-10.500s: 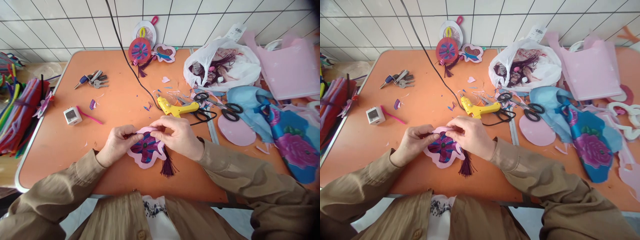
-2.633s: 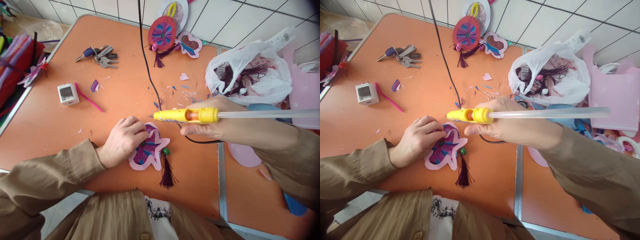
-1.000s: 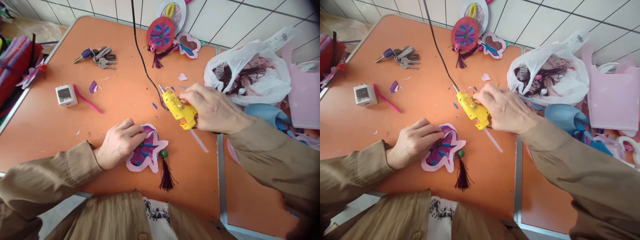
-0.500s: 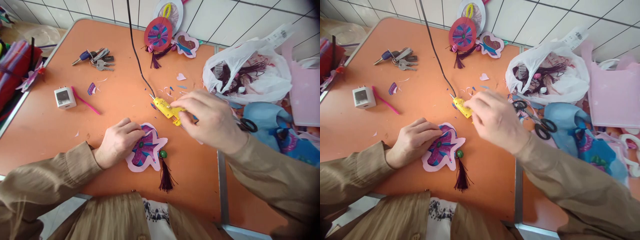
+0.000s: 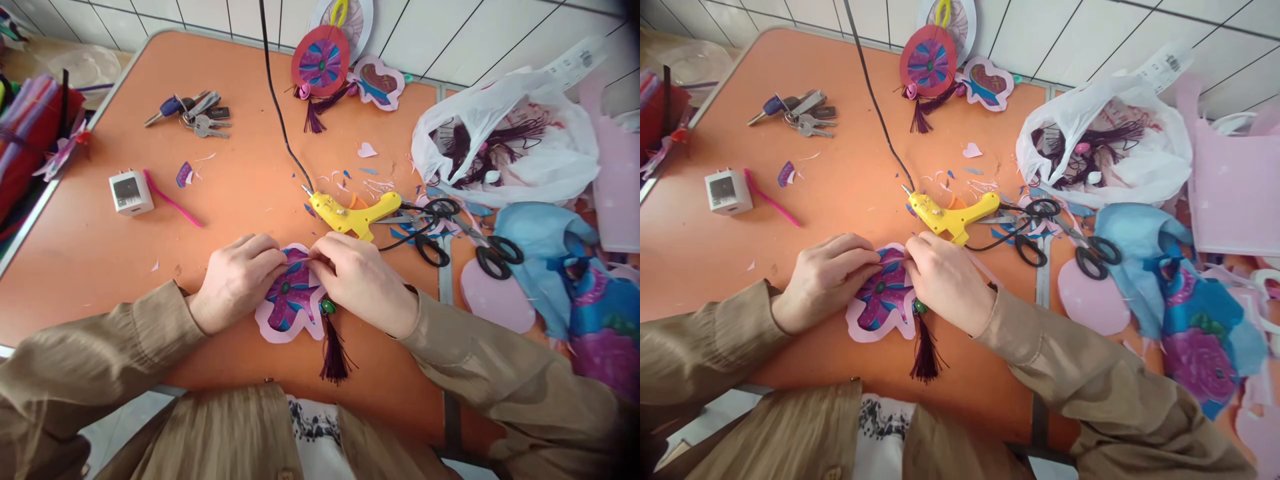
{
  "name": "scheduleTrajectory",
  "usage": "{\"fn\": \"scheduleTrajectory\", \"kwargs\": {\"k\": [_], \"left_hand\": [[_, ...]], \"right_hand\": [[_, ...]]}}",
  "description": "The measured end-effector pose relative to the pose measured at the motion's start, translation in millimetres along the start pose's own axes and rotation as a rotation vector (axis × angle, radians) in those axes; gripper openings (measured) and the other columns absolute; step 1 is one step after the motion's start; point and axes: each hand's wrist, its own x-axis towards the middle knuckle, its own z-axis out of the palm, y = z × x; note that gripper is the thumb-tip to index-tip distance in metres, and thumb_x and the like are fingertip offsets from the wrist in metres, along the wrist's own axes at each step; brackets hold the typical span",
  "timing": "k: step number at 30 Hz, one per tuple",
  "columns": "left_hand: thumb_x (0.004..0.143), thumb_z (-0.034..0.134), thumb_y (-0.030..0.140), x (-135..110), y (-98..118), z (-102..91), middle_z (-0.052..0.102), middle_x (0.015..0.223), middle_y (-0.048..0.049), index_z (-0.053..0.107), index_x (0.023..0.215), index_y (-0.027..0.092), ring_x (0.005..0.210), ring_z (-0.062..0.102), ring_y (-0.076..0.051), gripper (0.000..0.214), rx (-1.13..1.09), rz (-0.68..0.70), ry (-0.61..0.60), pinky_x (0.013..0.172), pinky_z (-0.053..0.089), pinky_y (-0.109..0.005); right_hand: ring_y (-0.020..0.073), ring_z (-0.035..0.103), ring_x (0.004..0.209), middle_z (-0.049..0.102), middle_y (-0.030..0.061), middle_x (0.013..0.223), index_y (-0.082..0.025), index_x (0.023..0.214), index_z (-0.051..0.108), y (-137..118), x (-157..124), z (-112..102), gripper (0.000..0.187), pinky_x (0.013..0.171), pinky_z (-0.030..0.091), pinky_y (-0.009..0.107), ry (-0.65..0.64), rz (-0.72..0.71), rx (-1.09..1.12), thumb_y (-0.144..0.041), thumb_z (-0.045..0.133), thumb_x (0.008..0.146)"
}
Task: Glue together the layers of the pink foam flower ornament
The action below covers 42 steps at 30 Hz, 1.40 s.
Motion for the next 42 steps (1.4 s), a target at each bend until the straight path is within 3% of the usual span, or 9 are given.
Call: {"fn": "scheduleTrajectory", "kwargs": {"k": [12, 28, 37, 42], "left_hand": [[0.093, 0.056, 0.029, 4.8, -1.6, -2.8, 0.066, 0.076, -0.0052, 0.066, 0.074, 0.014, 0.067, 0.061, -0.014, 0.026, -0.038, -0.102, -0.066, 0.061, 0.049, -0.024], [0.09, 0.059, 0.025, 11.0, -3.3, 2.1, 0.058, 0.074, -0.0021, 0.061, 0.073, 0.014, 0.064, 0.055, -0.012, 0.021, -0.055, -0.221, -0.092, 0.059, 0.046, -0.023], [0.089, 0.06, 0.025, 11.4, -3.5, 3.3, 0.056, 0.07, 0.0002, 0.057, 0.07, 0.015, 0.06, 0.052, -0.01, 0.022, -0.113, -0.206, -0.047, 0.055, 0.042, -0.021], [0.087, 0.06, 0.018, 12.6, -2.9, 2.7, 0.058, 0.073, -0.0008, 0.058, 0.073, 0.015, 0.062, 0.054, -0.011, 0.014, -0.104, -0.256, -0.071, 0.056, 0.043, -0.022]], "right_hand": [[0.0171, 0.056, 0.072, 0.06, 0.0054, 0.075, -0.016, 0.073, 0.053, 2.7, 1.5, -0.8, 0.015, 0.068, 0.039, 0.03, 0.046, 0.001, 0.034, -0.014, 0.051, 0.089], [0.0177, 0.055, 0.069, 0.061, 0.0054, 0.072, -0.018, 0.069, 0.047, 1.2, 6.0, 5.1, 0.021, 0.066, 0.037, 0.031, 0.09, 0.065, -0.01, -0.02, 0.053, 0.089], [0.0174, 0.055, 0.067, 0.061, 0.0051, 0.071, -0.018, 0.069, 0.047, 1.6, 6.3, 6.5, 0.021, 0.065, 0.036, 0.03, 0.096, 0.06, -0.026, -0.02, 0.054, 0.089], [0.018, 0.057, 0.068, 0.062, 0.0063, 0.073, -0.017, 0.074, 0.048, 2.0, 6.4, 7.1, 0.017, 0.065, 0.038, 0.03, 0.086, 0.066, -0.028, -0.021, 0.054, 0.09]]}}
